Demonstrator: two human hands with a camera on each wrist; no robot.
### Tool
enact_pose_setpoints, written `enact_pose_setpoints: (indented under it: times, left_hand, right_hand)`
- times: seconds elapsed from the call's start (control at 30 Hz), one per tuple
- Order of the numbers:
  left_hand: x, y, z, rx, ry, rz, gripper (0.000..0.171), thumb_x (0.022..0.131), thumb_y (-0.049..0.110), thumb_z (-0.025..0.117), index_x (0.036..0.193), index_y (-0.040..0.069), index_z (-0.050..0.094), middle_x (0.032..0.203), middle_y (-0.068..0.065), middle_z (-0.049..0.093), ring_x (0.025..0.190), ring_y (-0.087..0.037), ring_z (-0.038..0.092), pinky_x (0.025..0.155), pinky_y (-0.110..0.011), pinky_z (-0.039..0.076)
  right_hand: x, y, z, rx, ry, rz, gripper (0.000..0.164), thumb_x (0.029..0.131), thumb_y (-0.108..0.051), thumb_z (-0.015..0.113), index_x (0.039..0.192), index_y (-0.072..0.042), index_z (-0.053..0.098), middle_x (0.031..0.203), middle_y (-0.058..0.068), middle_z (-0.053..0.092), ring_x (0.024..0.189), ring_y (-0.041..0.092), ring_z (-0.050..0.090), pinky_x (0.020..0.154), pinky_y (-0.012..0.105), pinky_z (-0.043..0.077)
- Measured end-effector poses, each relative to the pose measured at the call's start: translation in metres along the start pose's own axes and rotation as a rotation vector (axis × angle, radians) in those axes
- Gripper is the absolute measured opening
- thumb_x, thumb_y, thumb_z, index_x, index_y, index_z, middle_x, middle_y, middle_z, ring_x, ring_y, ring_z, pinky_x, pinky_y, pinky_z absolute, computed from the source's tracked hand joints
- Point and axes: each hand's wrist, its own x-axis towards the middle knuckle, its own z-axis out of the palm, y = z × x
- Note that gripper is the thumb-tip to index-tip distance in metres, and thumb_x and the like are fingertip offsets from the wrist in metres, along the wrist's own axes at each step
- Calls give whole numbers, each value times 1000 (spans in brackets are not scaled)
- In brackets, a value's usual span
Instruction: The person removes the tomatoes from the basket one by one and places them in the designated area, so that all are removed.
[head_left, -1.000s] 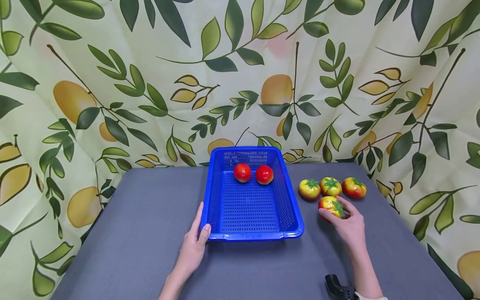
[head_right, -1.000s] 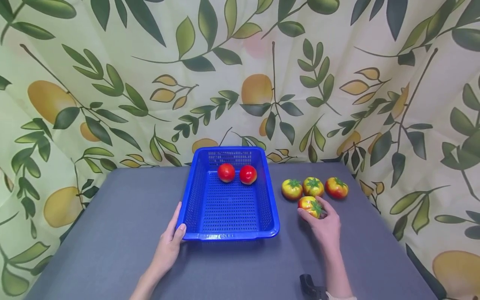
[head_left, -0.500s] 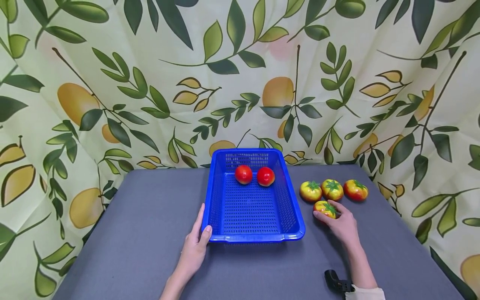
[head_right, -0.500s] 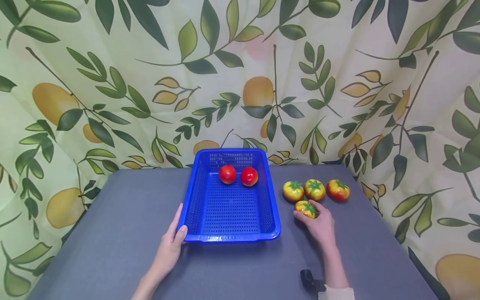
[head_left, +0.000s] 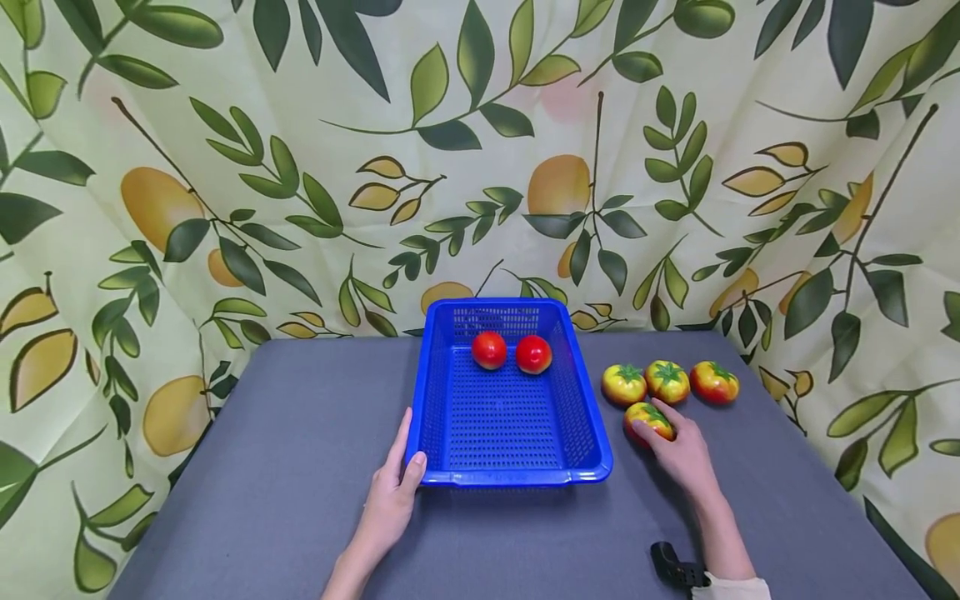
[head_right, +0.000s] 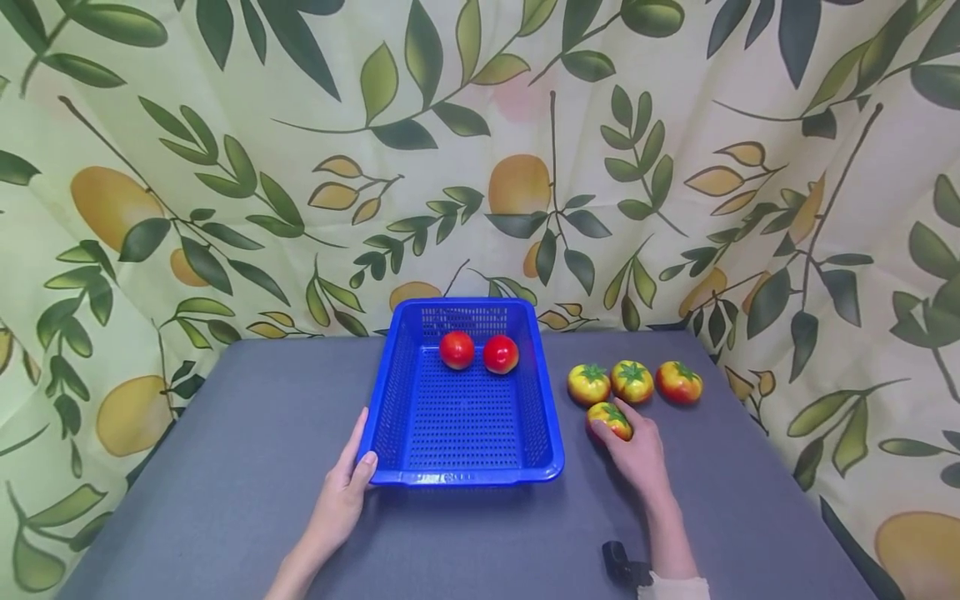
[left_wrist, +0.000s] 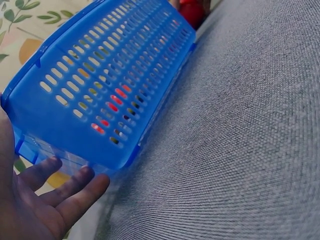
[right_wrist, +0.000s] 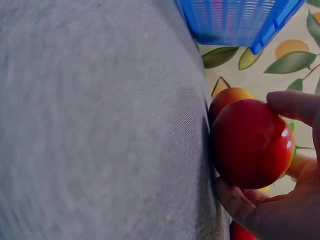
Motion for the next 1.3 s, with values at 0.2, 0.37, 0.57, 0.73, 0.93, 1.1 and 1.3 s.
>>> enact_pose_setpoints:
  times: [0.2,0.37,0.57,0.73,0.93,1.1,1.3]
  left_hand:
    - [-1,0,0,14,13,14,65,102,20,52,157,36,21,152,-3,37,132,-19,42,105,-53,35]
    - [0,-1,0,2,5,14,65,103,21,52,158,33,20,154,-2,35,133,-19,41,105,-53,33]
    - [0,-3,0,-2,3,17,64,103,23,52,158,33,20,155,-1,32,134,-20,39,106,-54,32]
    - [0,-4,0,2,1,13,65,103,24,52,157,38,20,155,0,33,134,-19,39,106,-53,32]
    - [1,-1,0,10,7,14,65,102,23,52,156,39,20,154,-1,34,134,-19,39,107,-51,32]
    - [1,1,0,11,6,7,65,102,24,52,156,39,20,155,-3,33,134,-22,39,106,-52,32]
    - [0,0,-1,14,5,3,64,102,24,52,158,31,21,154,-4,34,134,-22,39,106,-53,32]
  right_hand:
    - [-2,-1,1,57,34,92,78,90,-36,72,147,4,37,142,31,39,121,44,40,102,58,34]
    - [-1,-2,0,76,55,98,77,87,-30,76,146,4,39,140,31,40,120,44,41,101,57,35]
    - [-1,0,0,102,61,103,82,85,-33,78,147,4,37,141,30,39,120,43,41,101,57,35]
    - [-1,1,0,115,70,112,85,84,-32,79,148,4,36,143,30,38,121,42,40,102,56,34]
    - [-2,0,-1,148,68,127,91,82,-36,81,150,3,34,143,29,38,123,42,41,100,55,37]
    - [-3,0,-4,172,54,132,98,79,-42,82,151,1,32,146,27,37,128,42,38,104,56,35]
    - [-4,0,-5,209,45,121,102,79,-51,79,154,-2,29,148,25,37,133,41,35,105,57,33]
